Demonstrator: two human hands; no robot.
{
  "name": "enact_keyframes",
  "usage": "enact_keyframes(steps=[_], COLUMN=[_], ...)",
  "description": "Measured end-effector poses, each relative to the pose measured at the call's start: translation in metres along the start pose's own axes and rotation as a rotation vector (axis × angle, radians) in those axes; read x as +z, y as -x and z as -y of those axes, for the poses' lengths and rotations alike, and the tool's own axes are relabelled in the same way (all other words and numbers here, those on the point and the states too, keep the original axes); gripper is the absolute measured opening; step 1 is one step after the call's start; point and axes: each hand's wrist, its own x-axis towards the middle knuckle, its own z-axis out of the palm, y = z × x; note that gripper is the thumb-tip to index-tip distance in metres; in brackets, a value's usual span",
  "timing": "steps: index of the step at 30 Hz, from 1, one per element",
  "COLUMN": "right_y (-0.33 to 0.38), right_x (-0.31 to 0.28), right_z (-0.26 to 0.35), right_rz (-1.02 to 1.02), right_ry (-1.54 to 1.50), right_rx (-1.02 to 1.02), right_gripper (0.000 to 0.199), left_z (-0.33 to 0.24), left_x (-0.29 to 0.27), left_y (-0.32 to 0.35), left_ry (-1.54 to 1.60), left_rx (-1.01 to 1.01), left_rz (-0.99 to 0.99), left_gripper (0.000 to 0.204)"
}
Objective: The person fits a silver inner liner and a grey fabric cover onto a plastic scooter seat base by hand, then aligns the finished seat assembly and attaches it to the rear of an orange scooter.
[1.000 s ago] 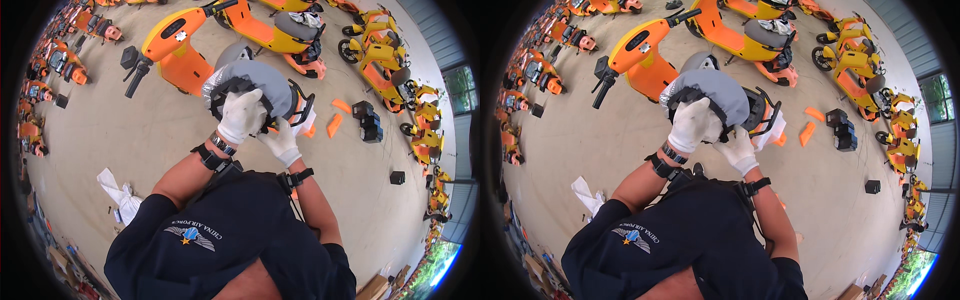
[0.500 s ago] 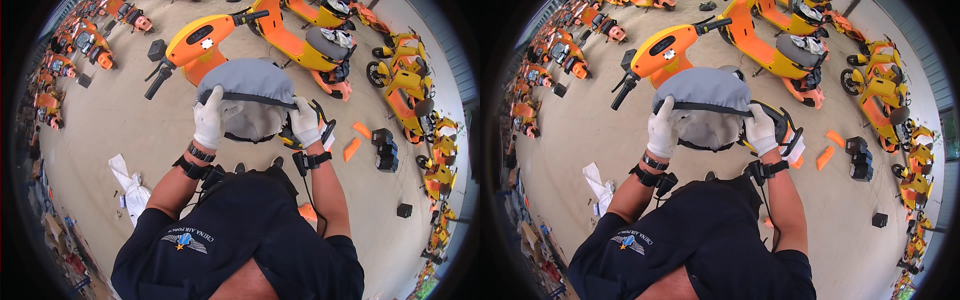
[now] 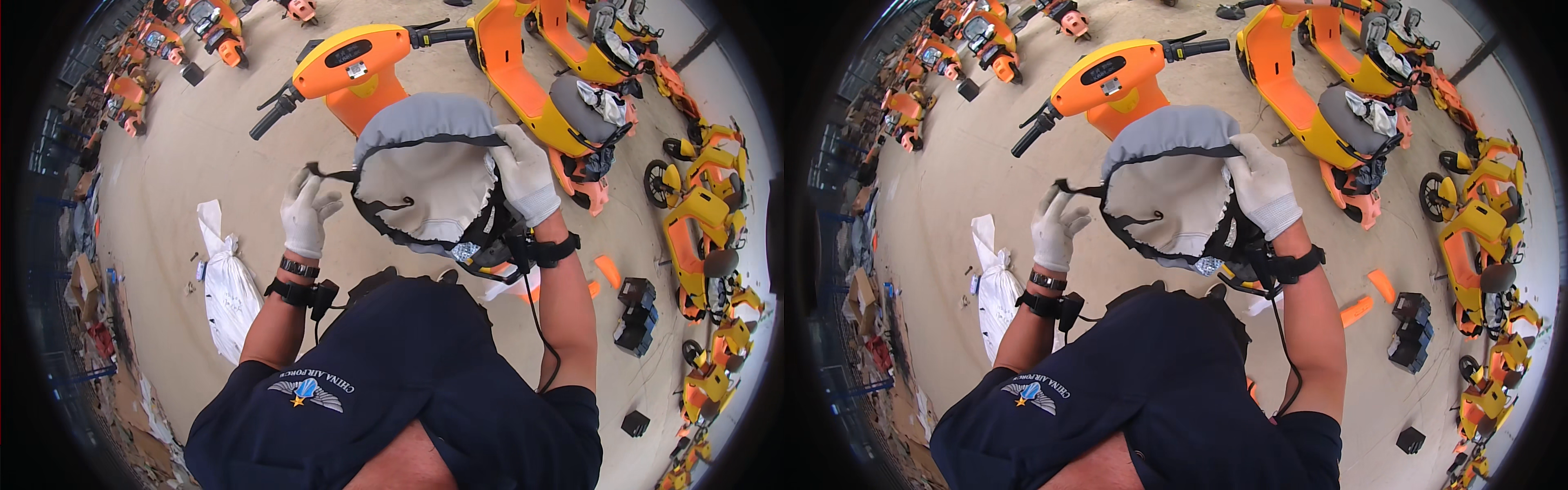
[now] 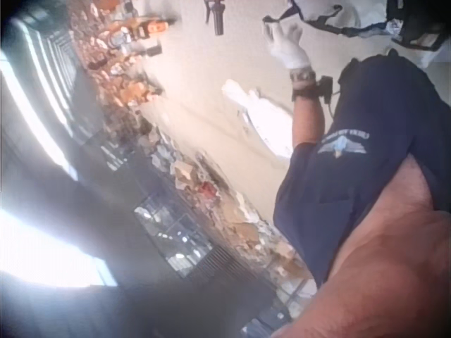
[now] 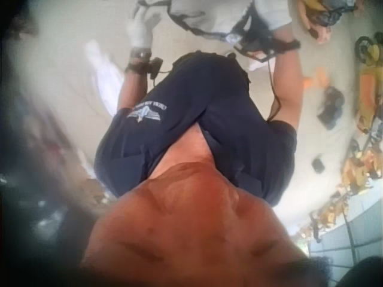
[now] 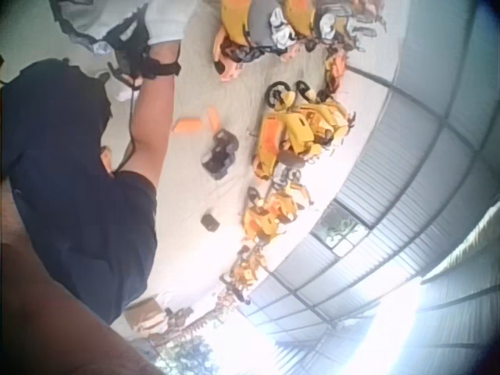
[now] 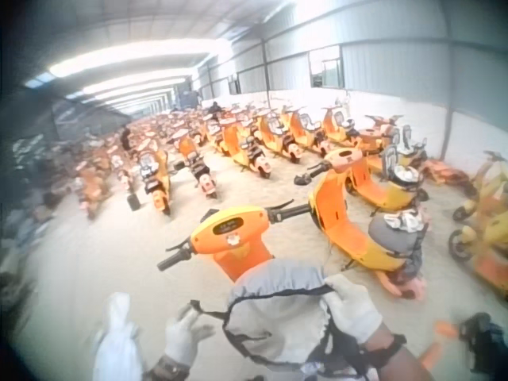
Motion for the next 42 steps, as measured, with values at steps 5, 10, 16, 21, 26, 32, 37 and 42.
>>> enact_keyframes(steps=[5,10,16,21,26,32,37,42], right_y=[0.000,0.006,0.014,0.015,0.037,0.046,0.048,0.000], right_x=[-0.023,-0.034,-0.059,-0.080,-0.073,-0.066,-0.090,-0.067], right_z=[-0.015,-0.015,-0.033,-0.054,-0.047,-0.045,-0.059,-0.068], right_rz=[0.065,0.063,-0.032,-0.135,0.074,0.193,0.433,0.615], right_ry=[-0.023,-0.141,-0.192,0.024,-0.184,-0.102,0.252,0.517], right_rx=[0.031,0.137,0.084,-0.193,0.067,0.033,0.135,0.048], right_gripper=[0.018,0.017,0.020,0.022,0.022,0.020,0.030,0.025], left_z=[0.030,0.058,0.125,0.097,0.072,0.095,0.067,0.036], left_x=[0.007,0.102,0.121,0.123,0.148,0.126,0.091,0.086], left_y=[0.022,0.039,0.015,0.005,0.026,0.011,0.020,-0.001], left_ry=[-0.342,-0.992,-1.114,-1.219,-1.413,-1.454,-1.536,-1.383], left_rx=[0.172,0.165,0.190,0.055,0.226,0.337,0.304,0.250], left_rz=[-0.158,0.343,0.487,0.570,0.468,0.494,0.508,0.364], left_gripper=[0.053,0.049,0.049,0.048,0.065,0.034,0.027,0.027])
